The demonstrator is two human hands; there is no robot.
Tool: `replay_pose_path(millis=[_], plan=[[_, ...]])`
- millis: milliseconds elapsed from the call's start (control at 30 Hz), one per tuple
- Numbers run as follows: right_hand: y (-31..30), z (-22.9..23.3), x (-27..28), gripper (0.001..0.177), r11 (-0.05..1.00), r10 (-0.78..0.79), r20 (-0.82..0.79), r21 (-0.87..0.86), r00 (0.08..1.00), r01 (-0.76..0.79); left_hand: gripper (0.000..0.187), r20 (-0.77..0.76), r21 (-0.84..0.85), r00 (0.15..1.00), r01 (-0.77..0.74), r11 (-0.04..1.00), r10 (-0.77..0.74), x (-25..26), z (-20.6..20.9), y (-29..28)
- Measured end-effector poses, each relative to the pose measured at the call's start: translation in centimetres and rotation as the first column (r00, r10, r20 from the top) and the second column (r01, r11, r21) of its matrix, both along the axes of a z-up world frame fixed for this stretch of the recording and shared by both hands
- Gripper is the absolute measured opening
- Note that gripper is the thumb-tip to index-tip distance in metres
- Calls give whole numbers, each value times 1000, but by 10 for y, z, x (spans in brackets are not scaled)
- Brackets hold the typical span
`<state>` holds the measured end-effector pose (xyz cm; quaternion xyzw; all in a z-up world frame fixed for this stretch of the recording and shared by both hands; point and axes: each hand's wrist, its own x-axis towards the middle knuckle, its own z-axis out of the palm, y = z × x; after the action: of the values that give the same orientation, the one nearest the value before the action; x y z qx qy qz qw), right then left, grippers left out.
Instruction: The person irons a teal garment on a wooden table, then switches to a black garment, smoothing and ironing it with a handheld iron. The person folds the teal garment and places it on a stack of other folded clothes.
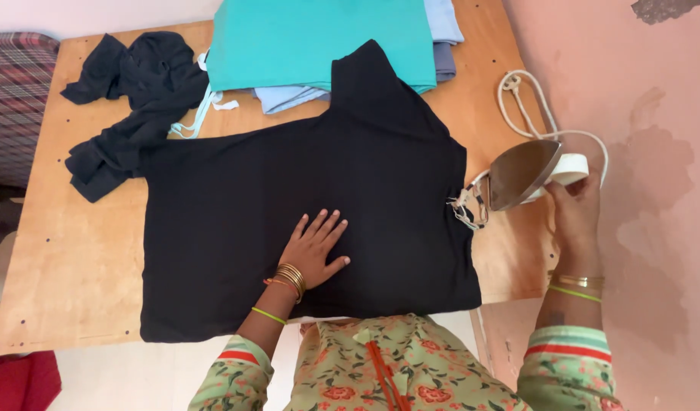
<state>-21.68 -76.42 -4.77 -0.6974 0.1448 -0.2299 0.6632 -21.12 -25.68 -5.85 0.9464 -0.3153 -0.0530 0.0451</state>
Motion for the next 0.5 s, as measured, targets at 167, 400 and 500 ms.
replay_pose_path(millis=[167, 400, 500], plan=[[-25, -7, 3, 38, 991, 94, -19, -93, 995, -95, 79, 8, -4, 1000, -7, 1000, 7, -1, -2, 1], [-5, 90, -20, 30, 448, -297, -97, -893, 950, 49, 79, 16, -26, 1000, 5, 1000, -5, -1, -3, 2], [4, 142, -34, 27, 125, -353, 4, -991, 936, 51, 79, 8, -19, 1000, 10, 1000, -10, -1, -2, 2]])
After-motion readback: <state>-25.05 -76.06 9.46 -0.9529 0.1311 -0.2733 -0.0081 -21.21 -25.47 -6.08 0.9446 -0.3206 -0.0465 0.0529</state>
